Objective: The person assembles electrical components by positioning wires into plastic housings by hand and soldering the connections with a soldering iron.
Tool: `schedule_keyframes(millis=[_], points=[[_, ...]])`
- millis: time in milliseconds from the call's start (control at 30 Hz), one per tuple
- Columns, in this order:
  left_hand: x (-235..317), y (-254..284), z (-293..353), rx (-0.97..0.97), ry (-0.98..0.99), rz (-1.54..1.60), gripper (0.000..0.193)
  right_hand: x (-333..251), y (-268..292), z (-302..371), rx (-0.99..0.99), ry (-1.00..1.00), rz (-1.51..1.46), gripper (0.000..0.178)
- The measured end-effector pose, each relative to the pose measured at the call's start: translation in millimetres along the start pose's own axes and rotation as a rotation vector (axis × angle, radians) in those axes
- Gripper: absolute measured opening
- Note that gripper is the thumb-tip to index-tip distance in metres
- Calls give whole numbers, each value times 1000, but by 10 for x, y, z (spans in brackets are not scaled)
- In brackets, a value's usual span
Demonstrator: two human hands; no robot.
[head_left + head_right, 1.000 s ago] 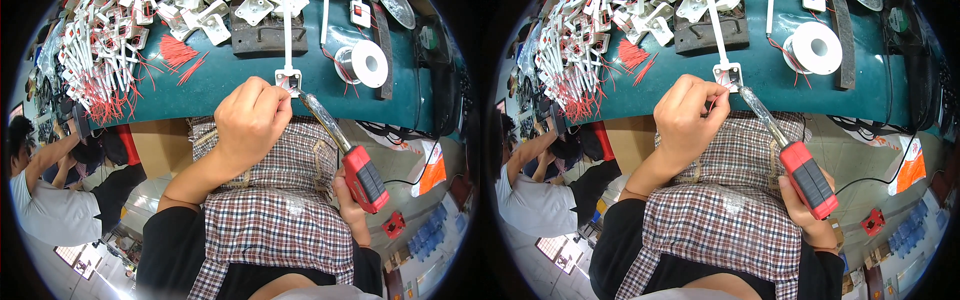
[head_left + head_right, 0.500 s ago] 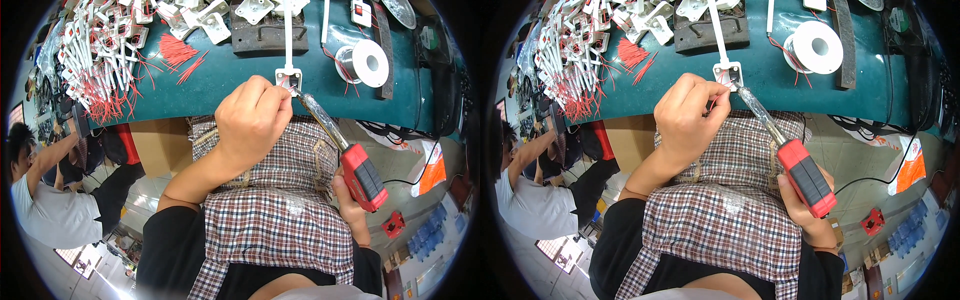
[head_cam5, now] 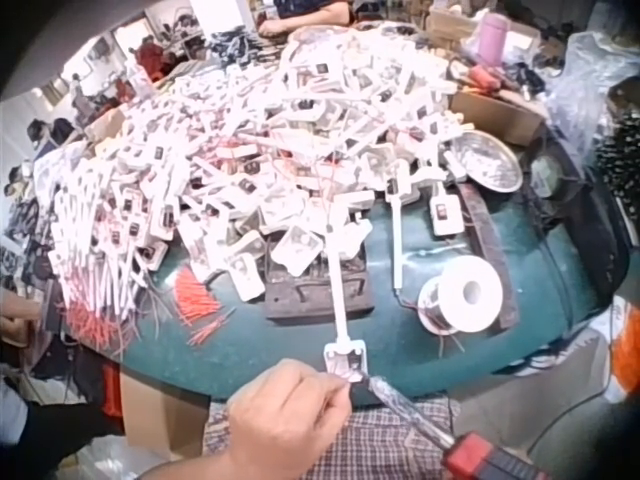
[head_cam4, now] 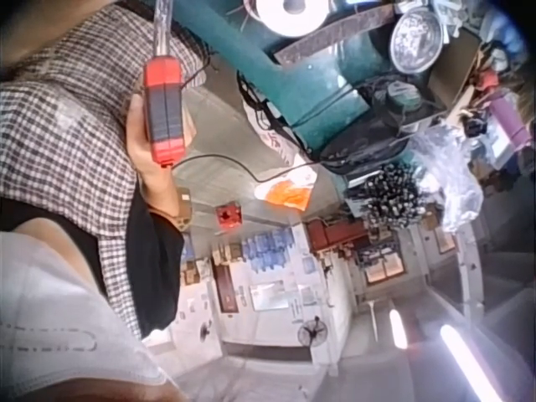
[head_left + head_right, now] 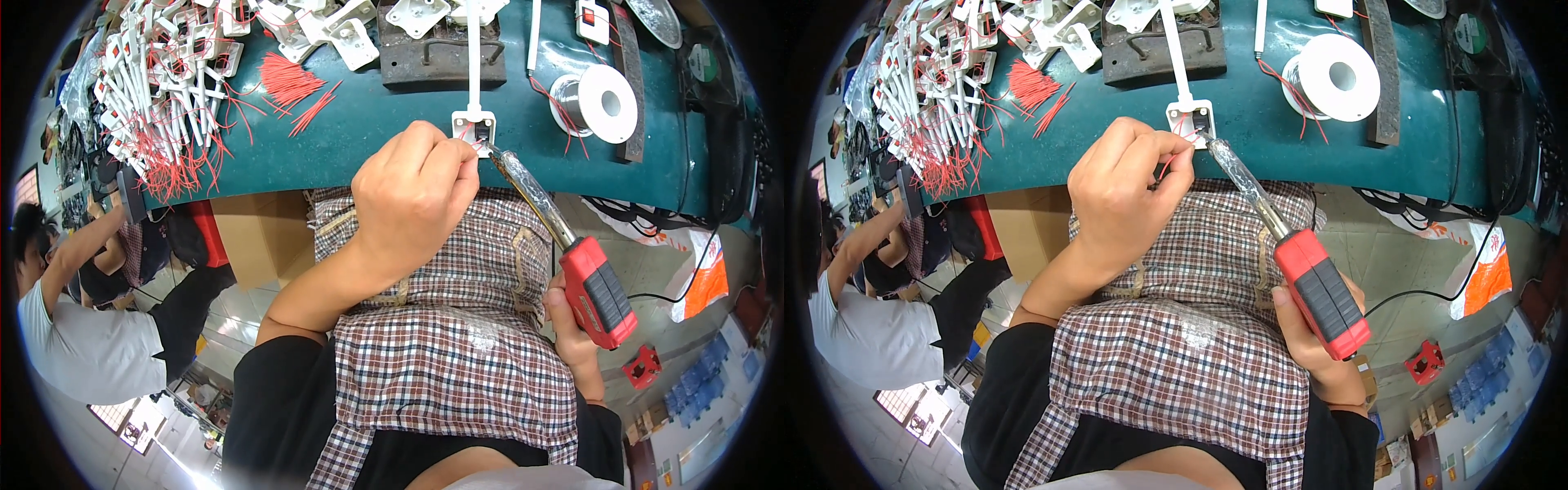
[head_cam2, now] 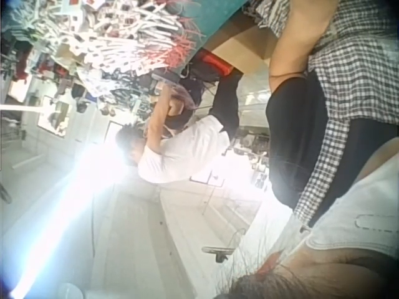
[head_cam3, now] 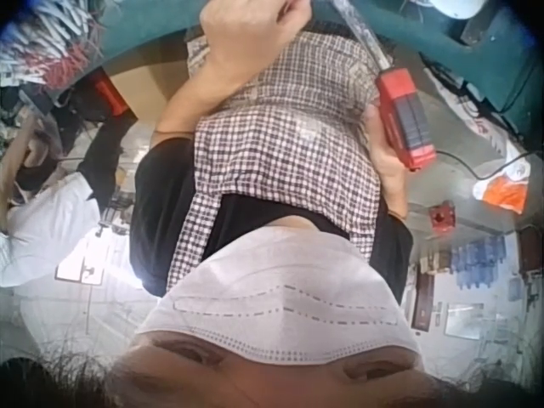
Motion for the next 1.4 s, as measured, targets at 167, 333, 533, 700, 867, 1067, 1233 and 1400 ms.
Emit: schedule_keyframes(millis=[167,333,533,700,867,1067,1233,1400], points=[[2,10,-15,7,2,2,17,-23,-30,-32,-20,30,2,15],[-7,15,-16,-1,-3,-18,17,-1,-23,2,-29,30,4,15],[1,21,-18,4,-4,-17,18,27,83,78,35,-25,-20,17],[10,27,-17,11,-9,-17,17,-46,-26,36,-12,-77,-161,15],[17,27,-10,11,-14,-34,17,-79,-5,8,32,-54,-216,15],[17,34,-38,12,-20,-34,18,-90,33,-15,97,-8,-271,14],[-101,120,-164,-35,87,41,20,-99,62,-29,87,68,-267,13],[-442,53,-310,-132,367,137,24,28,125,18,215,-41,-309,13]])
Point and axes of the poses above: each hand's wrist, its own z-axis away from the middle knuckle, its own y-axis out of the back of the hand, x = y × z, the point moved 9 cm from there along -z, towards the middle knuckle, and after that the axes turned 3 degrees about y, right-handed, at the moved point
